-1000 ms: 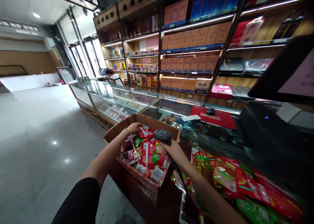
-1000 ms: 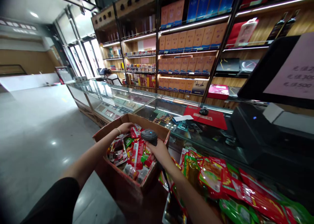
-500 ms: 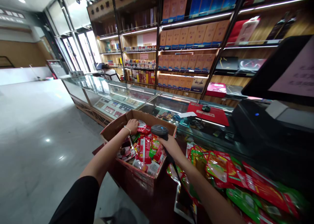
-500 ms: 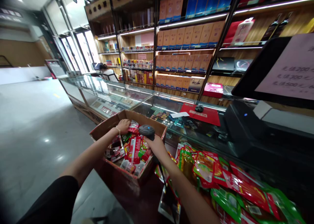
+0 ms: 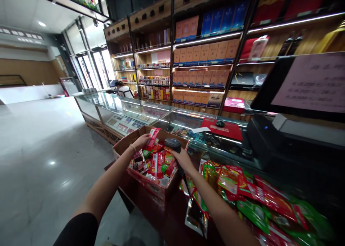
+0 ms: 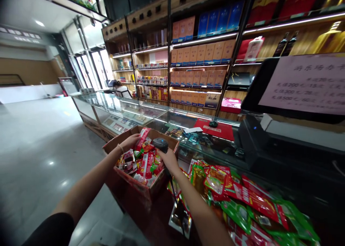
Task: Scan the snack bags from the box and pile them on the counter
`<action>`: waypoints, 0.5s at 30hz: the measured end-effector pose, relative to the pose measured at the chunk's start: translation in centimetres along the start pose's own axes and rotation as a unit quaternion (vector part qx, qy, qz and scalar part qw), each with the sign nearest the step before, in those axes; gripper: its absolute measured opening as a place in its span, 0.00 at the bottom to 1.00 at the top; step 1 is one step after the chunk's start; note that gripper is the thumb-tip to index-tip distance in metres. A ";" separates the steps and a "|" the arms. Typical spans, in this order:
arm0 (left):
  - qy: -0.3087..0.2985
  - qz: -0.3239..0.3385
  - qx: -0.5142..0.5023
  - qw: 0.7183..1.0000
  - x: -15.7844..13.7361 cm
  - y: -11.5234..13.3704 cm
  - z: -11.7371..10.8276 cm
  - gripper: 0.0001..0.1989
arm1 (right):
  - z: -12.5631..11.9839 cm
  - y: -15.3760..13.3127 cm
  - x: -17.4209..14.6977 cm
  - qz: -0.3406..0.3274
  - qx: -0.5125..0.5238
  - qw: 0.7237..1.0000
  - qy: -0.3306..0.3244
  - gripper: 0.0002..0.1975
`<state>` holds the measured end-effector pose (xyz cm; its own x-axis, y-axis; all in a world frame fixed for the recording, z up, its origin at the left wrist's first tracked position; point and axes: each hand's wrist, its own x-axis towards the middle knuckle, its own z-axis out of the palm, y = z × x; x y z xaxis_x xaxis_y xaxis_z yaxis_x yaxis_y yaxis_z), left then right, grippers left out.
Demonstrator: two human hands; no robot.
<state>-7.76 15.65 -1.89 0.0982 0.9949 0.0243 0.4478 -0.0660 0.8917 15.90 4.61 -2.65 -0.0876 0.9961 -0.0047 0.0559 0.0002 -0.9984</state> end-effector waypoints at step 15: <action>0.031 0.168 0.136 0.976 -4.9 1.2 4.7 0.16 | -3.9 0.2 -6.2 -0.088 -0.087 0.988 0.097 0.19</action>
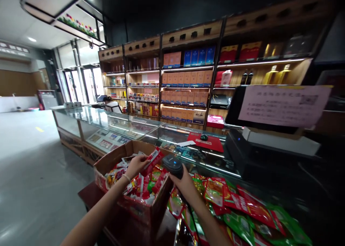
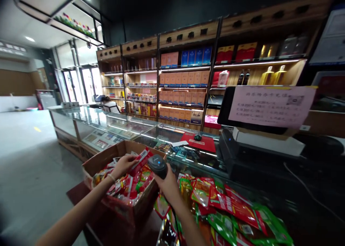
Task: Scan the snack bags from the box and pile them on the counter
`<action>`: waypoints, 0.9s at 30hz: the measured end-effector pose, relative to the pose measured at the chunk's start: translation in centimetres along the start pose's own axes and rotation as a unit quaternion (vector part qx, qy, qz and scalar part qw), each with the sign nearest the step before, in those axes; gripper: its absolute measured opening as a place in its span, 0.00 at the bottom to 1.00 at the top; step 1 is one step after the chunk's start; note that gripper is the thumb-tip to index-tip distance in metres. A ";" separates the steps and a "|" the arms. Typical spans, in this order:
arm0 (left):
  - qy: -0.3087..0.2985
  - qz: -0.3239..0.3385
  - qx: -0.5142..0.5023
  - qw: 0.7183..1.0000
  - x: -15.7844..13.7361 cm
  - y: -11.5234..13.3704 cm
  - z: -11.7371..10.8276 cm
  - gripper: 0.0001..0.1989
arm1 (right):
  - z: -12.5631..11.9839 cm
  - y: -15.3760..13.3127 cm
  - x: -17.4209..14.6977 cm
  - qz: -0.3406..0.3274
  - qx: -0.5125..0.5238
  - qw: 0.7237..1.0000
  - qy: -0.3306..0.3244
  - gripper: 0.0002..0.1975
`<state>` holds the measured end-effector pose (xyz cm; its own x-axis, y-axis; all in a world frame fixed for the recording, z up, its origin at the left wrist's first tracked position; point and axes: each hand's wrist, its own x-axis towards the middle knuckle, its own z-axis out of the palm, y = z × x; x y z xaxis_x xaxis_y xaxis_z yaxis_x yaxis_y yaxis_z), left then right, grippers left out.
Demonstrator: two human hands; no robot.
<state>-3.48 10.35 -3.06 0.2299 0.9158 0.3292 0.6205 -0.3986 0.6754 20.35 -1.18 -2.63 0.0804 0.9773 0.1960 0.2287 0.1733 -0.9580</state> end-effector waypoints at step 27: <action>-0.242 0.094 -0.130 0.957 0.3 19.0 17.9 0.19 | -23.2 -0.1 -7.3 0.024 0.071 0.973 0.220 0.17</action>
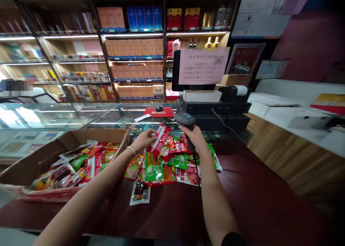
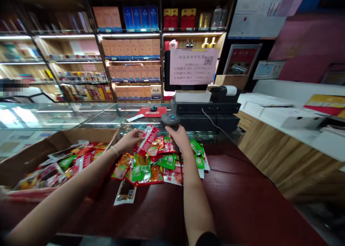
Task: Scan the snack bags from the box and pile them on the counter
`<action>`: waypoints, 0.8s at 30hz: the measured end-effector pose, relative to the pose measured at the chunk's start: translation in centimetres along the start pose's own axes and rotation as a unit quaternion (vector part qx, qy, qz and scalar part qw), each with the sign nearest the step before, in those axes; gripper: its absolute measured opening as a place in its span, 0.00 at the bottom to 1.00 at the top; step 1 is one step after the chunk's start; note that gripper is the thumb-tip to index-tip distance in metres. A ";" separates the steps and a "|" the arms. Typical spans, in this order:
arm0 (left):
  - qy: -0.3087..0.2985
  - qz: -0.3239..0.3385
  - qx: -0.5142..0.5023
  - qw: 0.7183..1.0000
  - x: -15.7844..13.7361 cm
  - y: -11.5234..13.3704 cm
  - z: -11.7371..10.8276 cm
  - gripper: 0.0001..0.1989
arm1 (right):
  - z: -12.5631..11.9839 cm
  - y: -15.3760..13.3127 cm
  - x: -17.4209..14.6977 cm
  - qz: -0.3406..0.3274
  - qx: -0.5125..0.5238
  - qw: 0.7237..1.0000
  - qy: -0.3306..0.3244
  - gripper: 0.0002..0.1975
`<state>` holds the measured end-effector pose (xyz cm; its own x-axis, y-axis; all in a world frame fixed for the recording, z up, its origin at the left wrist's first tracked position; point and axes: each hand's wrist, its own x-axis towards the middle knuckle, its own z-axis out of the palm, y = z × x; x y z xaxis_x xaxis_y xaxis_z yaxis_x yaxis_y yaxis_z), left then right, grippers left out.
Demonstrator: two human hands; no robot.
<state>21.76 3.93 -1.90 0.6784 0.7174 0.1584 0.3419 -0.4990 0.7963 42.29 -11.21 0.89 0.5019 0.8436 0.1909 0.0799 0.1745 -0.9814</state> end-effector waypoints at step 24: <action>0.088 0.054 0.216 0.971 -2.0 -2.4 -9.4 0.16 | 1.5 -1.6 -0.9 0.033 0.082 0.996 -0.034 0.17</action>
<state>13.49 8.29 1.40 0.6169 0.7022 0.3554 0.5407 -0.7063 0.4569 40.35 -11.52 2.36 0.4409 0.8876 0.1334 -0.0953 0.1941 -0.9763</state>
